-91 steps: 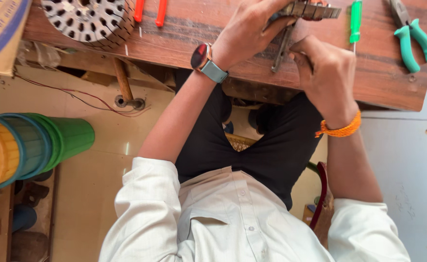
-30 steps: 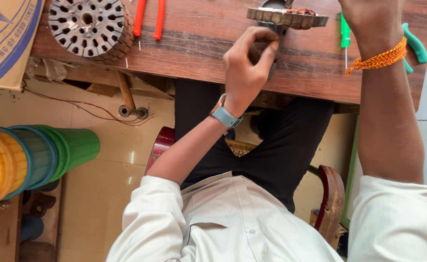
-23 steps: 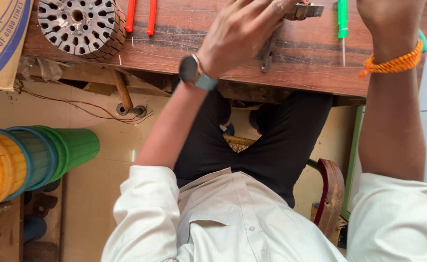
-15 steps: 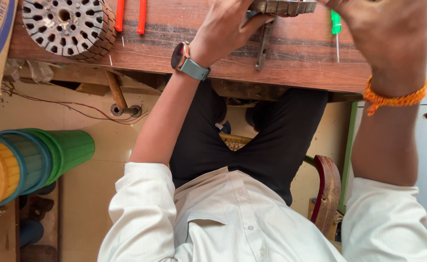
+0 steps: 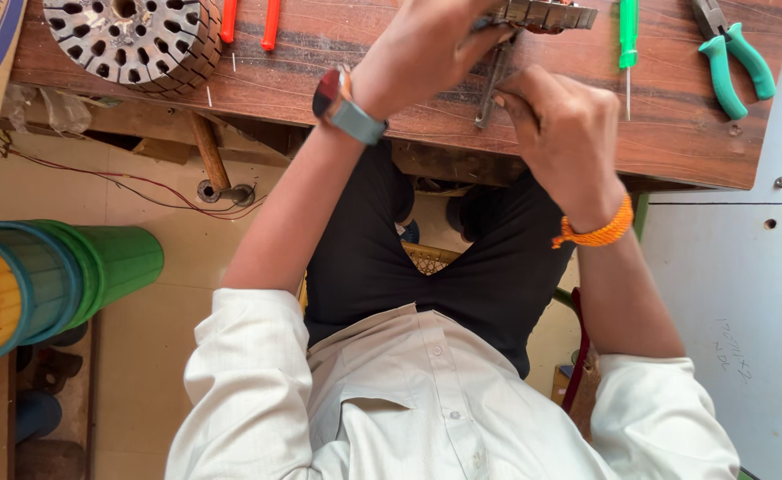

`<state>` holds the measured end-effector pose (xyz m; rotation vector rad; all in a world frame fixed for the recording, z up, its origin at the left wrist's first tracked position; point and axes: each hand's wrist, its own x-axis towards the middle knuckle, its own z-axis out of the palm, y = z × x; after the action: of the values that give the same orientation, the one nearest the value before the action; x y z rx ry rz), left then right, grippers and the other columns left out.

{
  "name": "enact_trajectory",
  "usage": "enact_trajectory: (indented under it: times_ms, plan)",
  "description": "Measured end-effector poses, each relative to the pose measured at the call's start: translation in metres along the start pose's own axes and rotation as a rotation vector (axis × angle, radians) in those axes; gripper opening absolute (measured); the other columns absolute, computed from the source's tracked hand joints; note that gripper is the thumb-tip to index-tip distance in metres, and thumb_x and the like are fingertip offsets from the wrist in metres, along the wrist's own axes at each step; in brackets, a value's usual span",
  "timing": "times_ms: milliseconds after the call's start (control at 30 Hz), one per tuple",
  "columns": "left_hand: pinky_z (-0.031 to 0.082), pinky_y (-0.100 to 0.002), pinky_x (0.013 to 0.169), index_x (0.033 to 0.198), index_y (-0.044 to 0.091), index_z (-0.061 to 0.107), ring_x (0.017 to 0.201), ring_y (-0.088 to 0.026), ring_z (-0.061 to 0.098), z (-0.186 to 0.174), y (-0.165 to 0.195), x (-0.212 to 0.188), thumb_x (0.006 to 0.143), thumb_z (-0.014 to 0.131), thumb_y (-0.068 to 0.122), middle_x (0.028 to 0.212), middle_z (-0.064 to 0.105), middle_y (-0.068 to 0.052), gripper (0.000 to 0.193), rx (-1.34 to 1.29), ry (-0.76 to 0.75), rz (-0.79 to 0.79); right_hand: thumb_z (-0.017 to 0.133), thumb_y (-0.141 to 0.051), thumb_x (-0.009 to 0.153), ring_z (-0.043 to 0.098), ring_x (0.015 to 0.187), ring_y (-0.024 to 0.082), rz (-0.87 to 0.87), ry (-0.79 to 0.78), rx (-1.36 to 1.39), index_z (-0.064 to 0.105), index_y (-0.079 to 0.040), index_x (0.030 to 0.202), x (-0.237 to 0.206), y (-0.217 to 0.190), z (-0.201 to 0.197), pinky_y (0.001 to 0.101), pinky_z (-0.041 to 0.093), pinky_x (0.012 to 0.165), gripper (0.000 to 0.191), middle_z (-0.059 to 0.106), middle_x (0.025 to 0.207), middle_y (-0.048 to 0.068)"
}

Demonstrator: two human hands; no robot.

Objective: The person holds a small electrical component with copper windings and repeatedly uses a green-handled screwdriver to adjust or tighten parts of the assembly. The person rotates the component to access different sides while seated at a workbench.

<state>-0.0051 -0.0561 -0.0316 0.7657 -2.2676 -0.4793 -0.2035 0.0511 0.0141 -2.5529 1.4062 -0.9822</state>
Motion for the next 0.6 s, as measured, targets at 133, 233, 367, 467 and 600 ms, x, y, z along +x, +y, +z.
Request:
enact_trajectory:
  times_ms: [133,233,367,467,600]
  plan:
    - [0.046,-0.043,0.112,0.133,0.020,0.058,0.133,-0.027,0.052,-0.001,0.015,-0.019,0.093,0.076,0.016,0.145,0.059,-0.004,0.044,0.519,0.301,0.422,0.076,0.000,0.102,0.063,0.069,0.022,0.122,0.007,0.050,0.072,-0.001,0.103,-0.011,0.005,0.006,0.0333,0.048,0.065,0.004,0.066,0.081,0.011]
    - [0.038,-0.045,0.122,0.133,0.016,0.060,0.145,-0.026,0.040,-0.005,0.010,-0.025,0.097,0.075,0.018,0.153,0.052,0.000,0.039,0.549,0.273,0.550,0.079,-0.001,0.098,0.059,0.064,0.021,0.134,-0.039,0.050,0.074,-0.001,0.102,-0.020,-0.003,-0.004,0.0337,0.046,0.060,0.007,0.064,0.079,0.011]
    - [0.046,-0.044,0.116,0.124,0.011,0.069,0.136,-0.023,0.048,-0.001,0.011,-0.031,0.094,0.076,0.016,0.140,0.060,-0.001,0.031,0.519,0.254,0.505,0.080,-0.001,0.097,0.061,0.069,0.017,0.086,-0.075,0.076,0.076,-0.004,0.107,-0.015,-0.017,-0.028,0.0308,0.048,0.062,0.011,0.067,0.088,0.009]
    - [0.055,-0.039,0.095,0.116,0.006,0.074,0.111,-0.022,0.063,0.008,0.020,-0.032,0.095,0.078,0.013,0.124,0.069,-0.005,0.023,0.369,0.329,0.380,0.073,0.008,0.097,0.061,0.072,0.014,0.008,-0.017,0.074,0.072,-0.001,0.101,-0.004,-0.023,-0.051,0.0289,0.046,0.064,0.010,0.065,0.091,0.008]
    - [0.060,-0.030,0.074,0.111,0.006,0.074,0.082,-0.018,0.074,0.024,0.034,-0.032,0.098,0.078,0.011,0.105,0.075,-0.004,0.014,-0.053,0.459,0.107,0.084,0.002,0.103,0.052,0.063,0.021,-0.058,0.039,-0.100,0.072,0.001,0.101,0.015,-0.014,-0.060,0.0346,0.039,0.060,0.012,0.058,0.078,0.011]
